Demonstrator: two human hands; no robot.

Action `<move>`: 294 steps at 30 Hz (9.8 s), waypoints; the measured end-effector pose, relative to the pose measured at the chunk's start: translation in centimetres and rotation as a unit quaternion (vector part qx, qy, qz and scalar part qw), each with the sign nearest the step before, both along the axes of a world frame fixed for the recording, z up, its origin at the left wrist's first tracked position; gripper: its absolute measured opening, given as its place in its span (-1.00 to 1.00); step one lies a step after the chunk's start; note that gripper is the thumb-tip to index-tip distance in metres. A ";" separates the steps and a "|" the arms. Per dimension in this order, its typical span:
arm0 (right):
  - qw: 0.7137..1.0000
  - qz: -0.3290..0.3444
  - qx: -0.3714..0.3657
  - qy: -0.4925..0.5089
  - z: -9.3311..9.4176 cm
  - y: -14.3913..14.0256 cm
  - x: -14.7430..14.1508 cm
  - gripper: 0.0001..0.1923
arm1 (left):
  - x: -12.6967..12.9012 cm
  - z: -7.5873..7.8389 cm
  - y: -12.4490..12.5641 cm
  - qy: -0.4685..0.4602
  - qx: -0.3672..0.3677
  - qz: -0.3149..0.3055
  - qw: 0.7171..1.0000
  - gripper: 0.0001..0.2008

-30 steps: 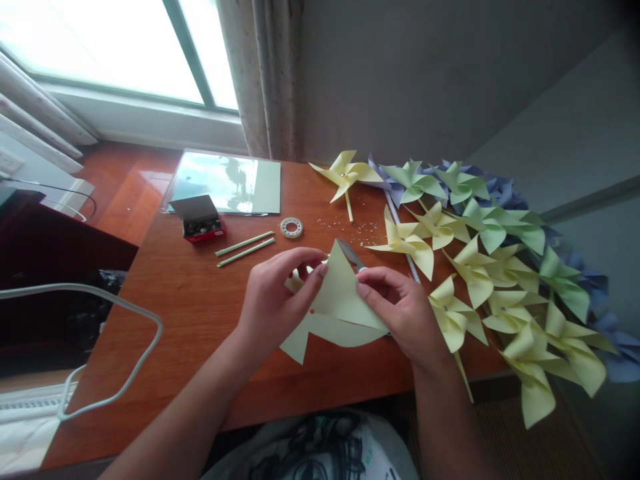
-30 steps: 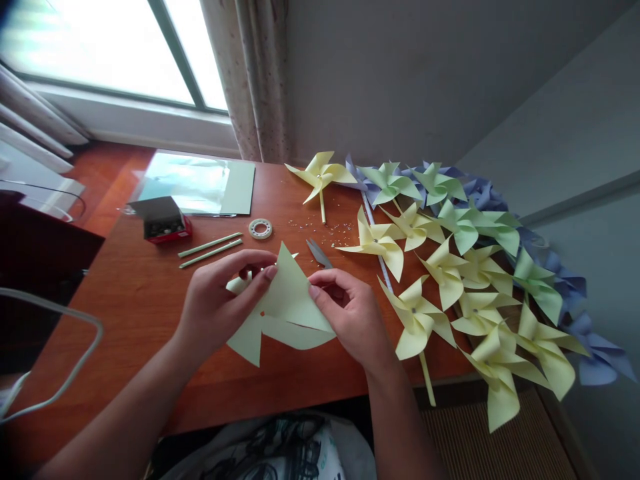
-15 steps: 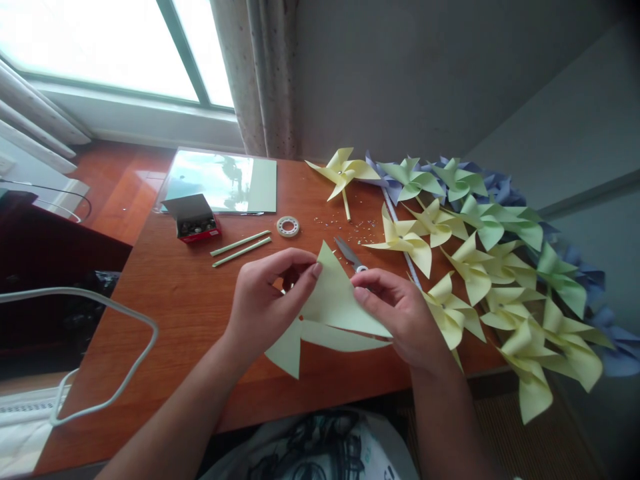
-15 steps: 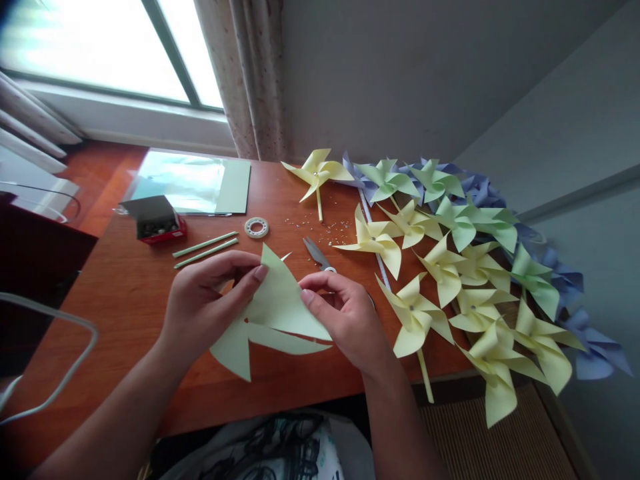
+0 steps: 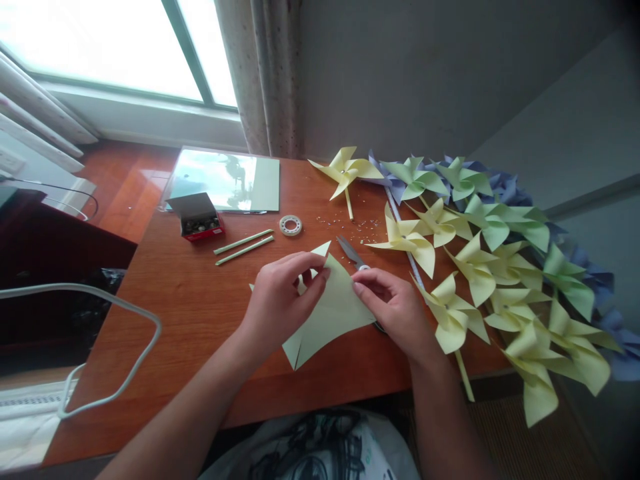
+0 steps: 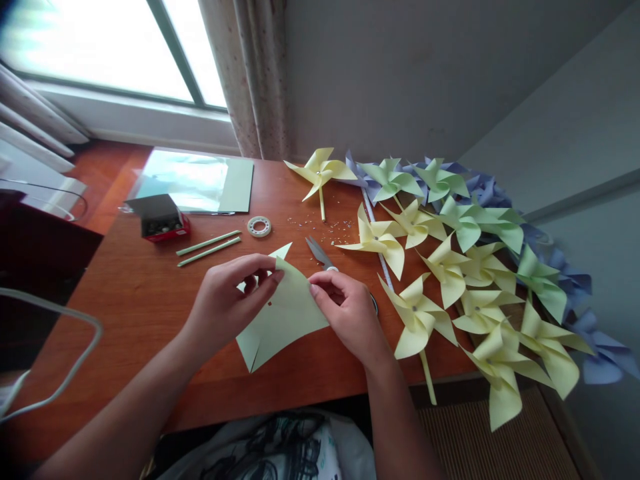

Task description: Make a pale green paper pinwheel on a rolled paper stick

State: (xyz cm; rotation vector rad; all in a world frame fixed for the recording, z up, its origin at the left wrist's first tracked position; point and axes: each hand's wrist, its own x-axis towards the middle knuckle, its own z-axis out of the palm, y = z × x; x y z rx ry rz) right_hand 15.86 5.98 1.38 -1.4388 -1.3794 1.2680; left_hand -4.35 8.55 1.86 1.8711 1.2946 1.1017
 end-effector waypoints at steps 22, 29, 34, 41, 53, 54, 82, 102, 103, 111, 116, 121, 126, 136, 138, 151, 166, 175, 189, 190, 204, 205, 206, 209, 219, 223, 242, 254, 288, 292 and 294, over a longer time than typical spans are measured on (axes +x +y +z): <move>0.960 0.035 0.253 -0.116 2.6 1.9 -2.0 -0.85 | 0.5 0.1 -0.3 -0.019 -0.068 -0.055 0.996 -0.88; 0.953 0.033 0.283 -0.103 2.1 1.5 -1.8 -0.83 | 0.3 0.2 -0.4 -0.110 -0.169 -0.078 0.976 -0.82; 0.954 0.035 0.284 -0.090 2.2 1.3 -1.7 -0.81 | 0.3 0.4 -0.3 -0.197 -0.233 -0.093 0.948 -0.80; 0.960 0.025 0.259 -0.098 2.2 1.0 -1.8 -0.78 | 0.3 0.9 -0.1 -0.249 -0.256 -0.094 0.929 -0.82; 0.970 0.012 0.231 -0.067 2.5 0.8 -1.9 -0.84 | 0.4 1.1 -0.1 -0.241 -0.262 -0.082 0.931 -0.80; 0.975 0.005 0.217 -0.059 2.6 0.8 -1.8 -0.86 | 0.4 1.1 -0.1 -0.239 -0.263 -0.081 0.931 -0.80; 0.990 -0.001 0.131 -0.052 2.0 0.9 -2.1 -0.94 | 0.5 0.6 -0.3 -0.227 -0.245 -0.079 0.939 -0.78; 0.993 -0.005 0.105 -0.048 2.3 0.8 -2.2 -0.93 | 0.6 1.0 -0.3 -0.235 -0.241 -0.085 0.938 -0.82; 0.993 -0.005 0.106 -0.046 2.3 0.8 -2.2 -0.93 | 0.6 1.0 -0.3 -0.235 -0.241 -0.086 0.938 -0.82; 0.992 -0.007 0.116 -0.049 2.2 0.9 -2.2 -0.94 | 0.6 0.8 -0.4 -0.237 -0.240 -0.088 0.937 -0.80; 0.990 -0.004 0.127 -0.053 2.4 0.9 -2.3 -0.95 | 0.6 0.8 -0.4 -0.229 -0.237 -0.086 0.940 -0.80; 0.988 -0.001 0.141 -0.065 2.6 0.8 -2.3 -0.95 | 0.6 0.8 -0.4 -0.209 -0.226 -0.082 0.948 -0.80; 0.984 0.001 0.154 -0.085 2.6 0.9 -2.4 -0.94 | 0.6 0.8 -0.5 -0.171 -0.188 -0.076 0.964 -0.83; 0.972 0.015 0.188 -0.138 2.9 0.8 -2.4 -0.92 | 0.6 0.7 -0.6 -0.063 -0.061 -0.065 0.994 -0.92; 0.970 0.018 0.198 -0.143 2.9 0.8 -2.5 -0.90 | 0.6 0.7 -0.6 -0.054 -0.057 -0.061 0.995 -0.92; 0.982 0.004 0.160 -0.101 2.7 0.6 -2.5 -0.93 | 0.6 0.5 -0.7 -0.088 -0.082 -0.048 0.992 -0.92; 0.979 0.002 0.170 -0.114 2.6 0.7 -2.4 -0.91 | 0.7 1.0 -0.6 -0.074 -0.081 -0.057 0.992 -0.90; 0.982 0.001 0.159 -0.098 2.6 0.7 -2.4 -0.93 | 0.6 0.6 -0.5 -0.074 -0.094 -0.070 0.990 -0.93; 0.975 0.002 0.186 -0.120 2.6 0.4 -2.5 -0.93 | 0.5 0.4 -0.4 -0.122 -0.131 -0.044 0.983 -0.89; 0.973 0.000 0.194 -0.127 2.6 0.4 -2.5 -0.93 | 0.5 0.4 -0.4 -0.121 -0.127 -0.039 0.984 -0.89; 0.945 -0.017 0.268 -0.186 2.5 0.2 -2.9 -0.87 | 0.5 0.3 -0.5 -0.094 -0.088 -0.028 0.991 -0.92; 0.944 -0.018 0.269 -0.187 2.4 0.2 -2.9 -0.87 | 0.5 0.4 -0.5 -0.089 -0.082 -0.026 0.992 -0.91; 0.944 -0.018 0.270 -0.188 2.4 0.2 -2.9 -0.87 | 0.5 0.5 -0.5 -0.085 -0.078 -0.025 0.993 -0.91; 0.941 -0.020 0.278 -0.193 2.4 0.2 -2.9 -0.85 | 0.6 0.6 -0.6 -0.076 -0.070 -0.016 0.994 -0.91; 0.889 -0.005 0.373 -0.266 2.0 -0.3 -3.4 -0.75 | 0.6 0.7 -0.6 -0.082 -0.072 0.005 0.994 -0.91; 0.899 -0.018 0.359 -0.251 2.2 -0.2 -3.4 -0.81 | 0.5 0.4 -0.6 -0.102 -0.087 -0.005 0.991 -0.90; 0.895 -0.050 0.358 -0.262 2.1 -0.3 -4.1 -0.89 | 0.6 0.2 -0.6 -0.105 -0.062 0.008 0.992 -0.94; 0.910 -0.048 0.337 -0.237 2.2 -0.5 -4.1 -0.87 | 0.7 0.3 -0.7 -0.096 -0.036 0.011 0.995 -0.94; 0.875 -0.077 0.373 -0.297 2.3 -0.3 -4.1 -0.88 | 0.7 0.8 -0.7 -0.084 -0.024 -0.003 0.996 -0.93; 0.862 -0.080 0.387 -0.317 2.1 -0.3 -4.2 -0.88 | 0.8 0.8 -0.9 -0.056 0.018 -0.001 0.998 -0.92; 0.850 -0.083 0.403 -0.330 2.0 -0.3 -4.3 -0.88 | 0.8 0.7 -1.0 -0.040 0.042 0.003 0.998 -0.92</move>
